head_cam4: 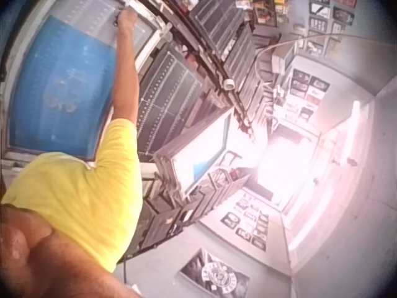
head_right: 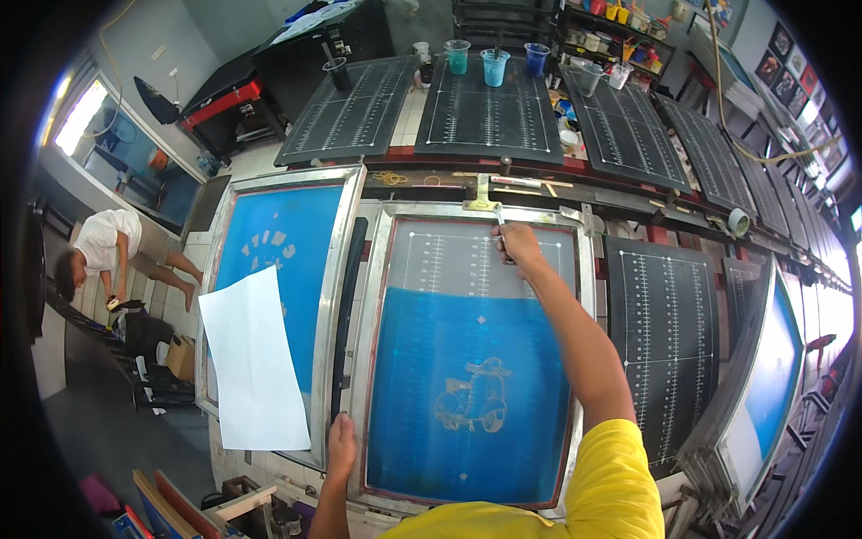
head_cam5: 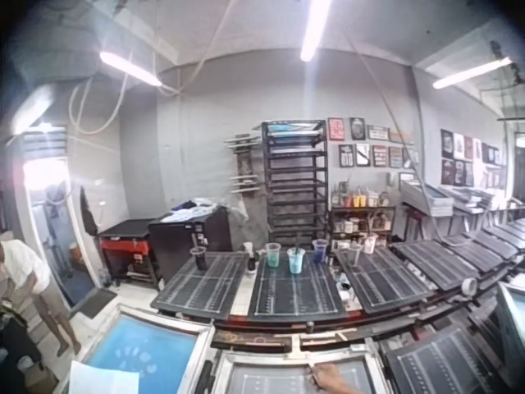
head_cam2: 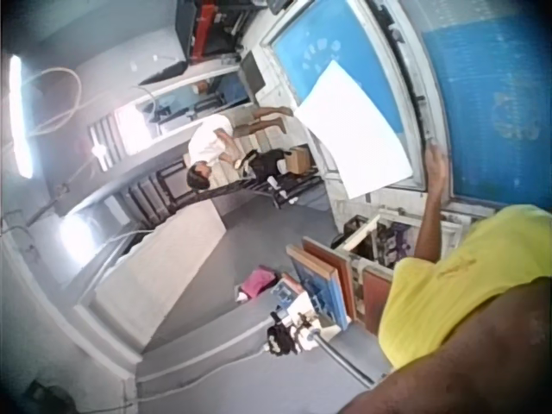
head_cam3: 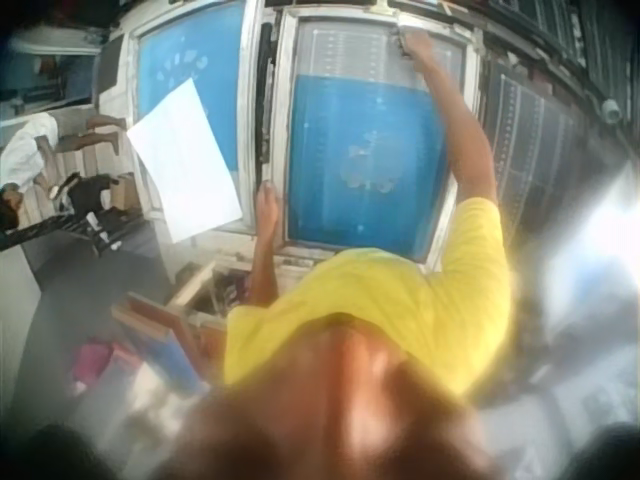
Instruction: The person aligns and secures a screen printing frame on a press using a wrench and measuring tape.
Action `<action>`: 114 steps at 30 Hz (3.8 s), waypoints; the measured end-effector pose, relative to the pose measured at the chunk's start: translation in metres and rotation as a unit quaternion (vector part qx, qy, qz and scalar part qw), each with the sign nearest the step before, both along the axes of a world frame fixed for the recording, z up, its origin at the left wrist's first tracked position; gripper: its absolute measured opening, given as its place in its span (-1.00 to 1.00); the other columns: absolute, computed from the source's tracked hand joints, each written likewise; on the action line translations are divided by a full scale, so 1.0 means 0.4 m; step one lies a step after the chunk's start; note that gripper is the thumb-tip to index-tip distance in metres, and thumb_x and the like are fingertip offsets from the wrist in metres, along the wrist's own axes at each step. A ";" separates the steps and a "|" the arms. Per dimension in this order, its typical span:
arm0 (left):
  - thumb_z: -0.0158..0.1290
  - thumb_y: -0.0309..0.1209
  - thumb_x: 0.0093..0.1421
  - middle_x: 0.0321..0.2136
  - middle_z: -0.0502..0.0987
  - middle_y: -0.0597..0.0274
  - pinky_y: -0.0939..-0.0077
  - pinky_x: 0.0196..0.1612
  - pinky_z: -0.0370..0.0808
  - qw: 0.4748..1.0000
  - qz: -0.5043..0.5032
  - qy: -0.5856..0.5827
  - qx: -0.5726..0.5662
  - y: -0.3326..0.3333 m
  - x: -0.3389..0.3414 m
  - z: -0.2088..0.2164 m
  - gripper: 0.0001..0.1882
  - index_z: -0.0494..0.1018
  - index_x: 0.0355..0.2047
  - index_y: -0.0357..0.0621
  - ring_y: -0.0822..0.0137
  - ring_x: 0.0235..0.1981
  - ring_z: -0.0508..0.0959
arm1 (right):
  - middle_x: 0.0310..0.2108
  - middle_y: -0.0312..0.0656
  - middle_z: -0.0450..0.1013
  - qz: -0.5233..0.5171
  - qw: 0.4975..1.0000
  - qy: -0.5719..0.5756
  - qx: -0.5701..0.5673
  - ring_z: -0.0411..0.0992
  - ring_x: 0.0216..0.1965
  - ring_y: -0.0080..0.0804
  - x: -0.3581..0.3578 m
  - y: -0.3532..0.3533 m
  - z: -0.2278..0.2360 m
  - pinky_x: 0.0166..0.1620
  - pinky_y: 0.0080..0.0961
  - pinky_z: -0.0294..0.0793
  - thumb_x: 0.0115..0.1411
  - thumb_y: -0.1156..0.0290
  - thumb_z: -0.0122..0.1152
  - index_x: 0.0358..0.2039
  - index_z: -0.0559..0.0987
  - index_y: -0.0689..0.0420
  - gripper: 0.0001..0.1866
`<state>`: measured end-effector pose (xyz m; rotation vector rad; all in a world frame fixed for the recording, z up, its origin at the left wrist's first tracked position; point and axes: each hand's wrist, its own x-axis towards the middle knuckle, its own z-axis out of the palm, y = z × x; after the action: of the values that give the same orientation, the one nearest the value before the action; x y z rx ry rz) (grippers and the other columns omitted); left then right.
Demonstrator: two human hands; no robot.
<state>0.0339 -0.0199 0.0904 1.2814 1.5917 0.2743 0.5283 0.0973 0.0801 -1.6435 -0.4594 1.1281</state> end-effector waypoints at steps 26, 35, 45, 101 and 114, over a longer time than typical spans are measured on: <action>-0.28 -0.16 0.37 -0.46 0.35 0.07 0.34 -0.22 0.31 0.990 -0.024 -0.030 0.133 -0.009 -0.019 -0.065 -0.55 0.35 -0.24 -0.40 0.20 -0.38 0.35 | -0.67 -0.30 0.14 -0.211 0.959 0.181 0.053 0.10 -0.74 -0.51 -0.117 0.174 -0.051 -0.69 -0.41 0.14 0.33 0.31 -0.33 -0.47 0.24 0.10 -0.75; -0.27 -0.17 0.36 -0.49 0.36 0.07 0.34 -0.25 0.31 0.993 -0.017 -0.026 0.110 -0.008 -0.026 -0.061 -0.57 0.35 -0.30 -0.37 0.20 -0.40 0.35 | -0.72 -0.35 0.12 -0.038 0.982 0.182 0.008 0.04 -0.78 -0.59 0.003 0.091 -0.085 -0.73 -0.51 -0.04 0.33 0.23 -0.20 -0.53 0.24 0.06 -0.70; -0.28 -0.18 0.36 -0.52 0.32 0.09 0.32 -0.29 0.28 0.992 -0.012 -0.019 0.124 -0.008 -0.006 -0.032 -0.59 0.32 -0.35 -0.34 0.17 -0.44 0.32 | -0.73 -0.40 0.21 0.399 0.772 -0.332 -0.367 0.13 -0.70 -0.56 0.223 0.194 0.183 -0.61 -0.49 0.14 0.20 0.16 0.12 -0.47 0.65 0.03 -0.73; -0.26 -0.19 0.37 -0.47 0.35 0.08 0.37 -0.23 0.31 0.997 0.025 -0.020 0.066 -0.014 -0.041 -0.107 -0.58 0.36 -0.24 -0.38 0.21 -0.40 0.33 | -0.67 -0.25 0.35 -0.017 0.972 -0.223 0.065 0.31 -0.68 -0.52 0.132 -0.032 0.160 -0.60 -0.51 0.27 0.22 0.32 -0.03 -0.36 0.48 0.22 -0.78; -0.29 -0.15 0.37 -0.52 0.30 0.14 0.30 -0.30 0.26 0.989 -0.027 -0.006 0.144 -0.010 -0.017 -0.069 -0.54 0.29 -0.39 -0.38 0.22 -0.44 0.29 | -0.63 -0.29 0.39 -0.267 0.960 -0.077 -0.016 0.29 -0.60 -0.51 0.079 -0.673 -0.008 -0.46 -0.53 0.30 0.32 0.21 -0.04 -0.35 0.50 0.21 -0.69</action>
<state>0.0270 -0.0238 0.0626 1.5366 1.5426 0.4911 0.5599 -0.1719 0.0767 -1.7493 -0.0778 0.6099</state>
